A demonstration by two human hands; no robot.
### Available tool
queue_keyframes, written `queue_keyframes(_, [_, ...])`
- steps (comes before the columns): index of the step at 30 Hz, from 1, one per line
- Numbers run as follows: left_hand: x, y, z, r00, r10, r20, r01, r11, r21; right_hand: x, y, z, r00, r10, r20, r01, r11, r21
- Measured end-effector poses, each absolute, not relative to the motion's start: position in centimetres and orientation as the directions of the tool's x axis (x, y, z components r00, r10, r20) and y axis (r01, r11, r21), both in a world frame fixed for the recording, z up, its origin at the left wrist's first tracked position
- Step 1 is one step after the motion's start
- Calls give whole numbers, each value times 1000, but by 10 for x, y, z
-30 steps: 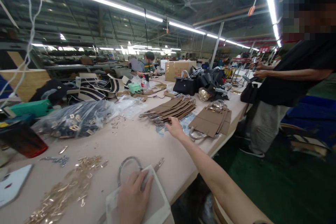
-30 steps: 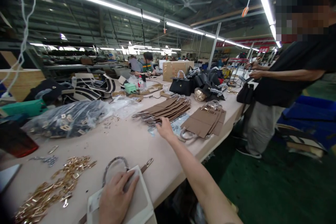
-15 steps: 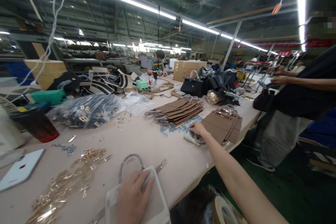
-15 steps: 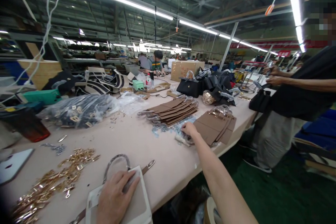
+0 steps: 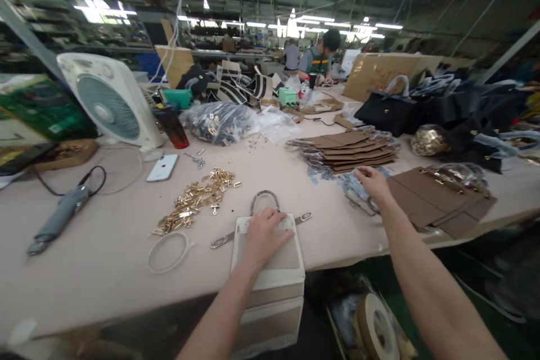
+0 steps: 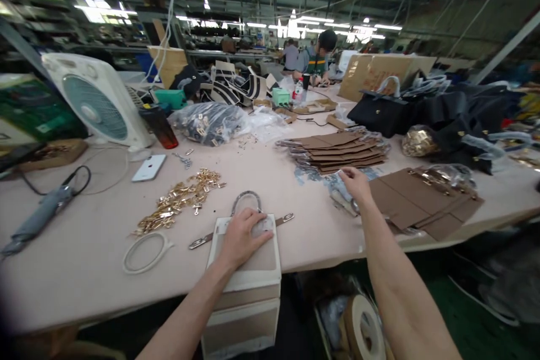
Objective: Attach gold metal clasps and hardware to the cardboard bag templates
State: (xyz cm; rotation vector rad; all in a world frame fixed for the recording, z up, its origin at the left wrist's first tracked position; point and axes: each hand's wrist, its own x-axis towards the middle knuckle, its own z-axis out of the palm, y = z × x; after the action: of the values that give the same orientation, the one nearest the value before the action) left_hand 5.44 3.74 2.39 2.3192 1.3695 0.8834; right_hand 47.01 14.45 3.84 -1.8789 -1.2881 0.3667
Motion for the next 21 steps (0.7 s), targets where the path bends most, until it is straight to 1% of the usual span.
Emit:
queue_keyframes(2, [55, 38, 23, 335, 876, 347, 686, -479, 548, 435, 132, 44, 379, 902, 206, 566, -50, -823])
queue_keyframes(4, [56, 40, 22, 310, 885, 348, 696, -461, 551, 391, 112, 47, 269, 951, 155, 313, 66, -948])
queue_keyframes(6, [56, 42, 22, 299, 891, 343, 706, -448, 549, 345, 87, 47, 120, 990, 78, 104, 66, -992])
queue_keyframes(7, [56, 43, 22, 302, 893, 335, 711, -444, 545, 324, 76, 46, 58, 997, 50, 52, 47, -998])
queue_keyframes(9, [55, 45, 22, 318, 894, 314, 717, -444, 538, 290, 57, 42, -60, 998, 9, 44, 11, -999])
queue_keyframes(11, [53, 47, 21, 337, 891, 304, 714, -453, 535, 269, 46, 37, -147, 989, -3, 101, 12, -995])
queue_keyframes(13, [52, 47, 20, 350, 885, 305, 706, -464, 535, 259, 44, 32, -189, 982, -4, 165, 27, -986])
queue_keyframes(15, [53, 47, 20, 352, 884, 307, 705, -466, 535, 255, 46, 30, -178, 984, -5, 190, 30, -981])
queue_keyframes(18, [52, 47, 22, 347, 890, 294, 707, -455, 541, 253, 50, 31, -140, 990, -4, 154, 18, -988])
queue_keyframes(21, [44, 48, 31, 414, 872, 261, 646, -484, 591, 247, 52, 36, -150, 989, -2, 121, 16, -992])
